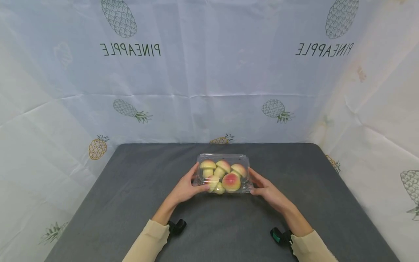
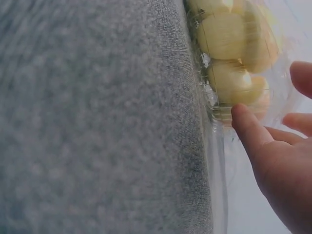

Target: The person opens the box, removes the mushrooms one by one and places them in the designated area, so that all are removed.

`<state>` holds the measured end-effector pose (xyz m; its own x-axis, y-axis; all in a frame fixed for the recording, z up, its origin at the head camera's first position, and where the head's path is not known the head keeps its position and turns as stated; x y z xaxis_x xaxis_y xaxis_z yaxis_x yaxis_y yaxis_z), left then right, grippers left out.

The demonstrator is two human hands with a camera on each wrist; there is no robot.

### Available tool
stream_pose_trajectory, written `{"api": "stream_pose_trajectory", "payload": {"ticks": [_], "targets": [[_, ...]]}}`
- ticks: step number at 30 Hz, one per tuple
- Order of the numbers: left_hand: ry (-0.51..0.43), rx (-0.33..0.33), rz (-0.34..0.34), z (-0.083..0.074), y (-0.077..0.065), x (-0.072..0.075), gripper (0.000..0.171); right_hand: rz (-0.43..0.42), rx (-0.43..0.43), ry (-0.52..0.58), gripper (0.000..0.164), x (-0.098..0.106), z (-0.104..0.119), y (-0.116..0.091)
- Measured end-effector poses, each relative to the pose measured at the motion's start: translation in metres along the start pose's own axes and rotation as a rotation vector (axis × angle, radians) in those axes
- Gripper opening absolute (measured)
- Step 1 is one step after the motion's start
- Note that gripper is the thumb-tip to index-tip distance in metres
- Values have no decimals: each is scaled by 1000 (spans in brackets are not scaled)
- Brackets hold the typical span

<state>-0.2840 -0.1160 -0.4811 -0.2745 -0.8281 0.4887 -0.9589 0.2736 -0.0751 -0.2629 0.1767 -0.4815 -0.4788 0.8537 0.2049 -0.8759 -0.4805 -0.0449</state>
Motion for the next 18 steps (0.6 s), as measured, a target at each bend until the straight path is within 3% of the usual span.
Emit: {"api": "stream_pose_trajectory", "payload": {"ticks": [10, 18], "targets": [[-13, 5, -2, 0, -2, 0, 107, -15, 2, -21, 78, -1, 0, 4], [-22, 14, 2, 0, 0, 0, 106, -24, 48, -135, 81, 2, 5, 0]]}}
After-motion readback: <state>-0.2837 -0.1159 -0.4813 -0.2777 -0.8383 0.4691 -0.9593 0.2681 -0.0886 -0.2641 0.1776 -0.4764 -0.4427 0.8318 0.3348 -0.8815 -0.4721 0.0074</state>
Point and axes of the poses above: each hand's wrist, its own y-axis towards the middle knuckle, its own x-axis out of the back of the hand, z = x × y, the point moved 7 cm from there along y, towards the middle knuckle, and after that the axes turned 4 degrees about x, right-handed, at the moved point
